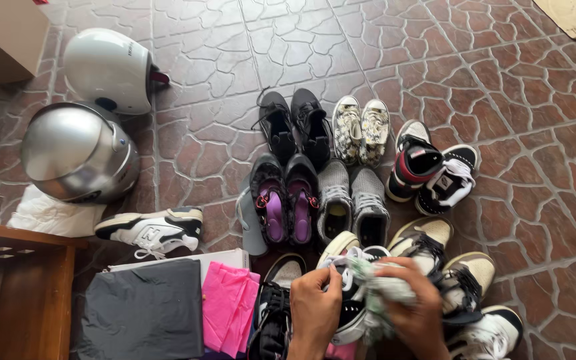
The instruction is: The person sits on the floor and wipes several pairs of shoes with a cloth. They pick up shoes from a pile, wipe the exterior and soles, and place them on a wooden shoe rack. The person handles multiple pairs of sneakers and casual shoes one by one.
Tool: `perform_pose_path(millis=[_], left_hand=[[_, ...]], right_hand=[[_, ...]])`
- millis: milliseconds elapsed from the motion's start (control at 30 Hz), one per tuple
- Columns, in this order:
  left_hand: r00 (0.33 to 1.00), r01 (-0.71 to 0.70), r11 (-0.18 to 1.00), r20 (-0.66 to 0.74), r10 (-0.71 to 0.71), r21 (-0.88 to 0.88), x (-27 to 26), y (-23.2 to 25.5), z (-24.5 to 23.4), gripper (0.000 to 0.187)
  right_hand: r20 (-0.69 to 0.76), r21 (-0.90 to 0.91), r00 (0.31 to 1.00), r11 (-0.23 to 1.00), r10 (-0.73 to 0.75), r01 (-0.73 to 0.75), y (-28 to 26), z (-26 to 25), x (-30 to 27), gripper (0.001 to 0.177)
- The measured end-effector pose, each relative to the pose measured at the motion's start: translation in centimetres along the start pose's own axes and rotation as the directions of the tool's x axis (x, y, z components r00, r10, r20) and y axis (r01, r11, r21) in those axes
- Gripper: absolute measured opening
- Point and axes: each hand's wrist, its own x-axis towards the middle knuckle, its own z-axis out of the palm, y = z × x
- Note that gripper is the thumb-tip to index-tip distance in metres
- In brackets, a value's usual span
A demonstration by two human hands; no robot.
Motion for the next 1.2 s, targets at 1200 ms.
perform_pose_path(millis=[1200], left_hand=[[0.998,0.019,1.000,0.063,-0.020,0.005,-0.2,-0.1,-0.3,0.035]], right_hand=[[0.513,-0.313,0.800,0.936,0.312,-0.165,5.3,-0.3,6.0,0.030]])
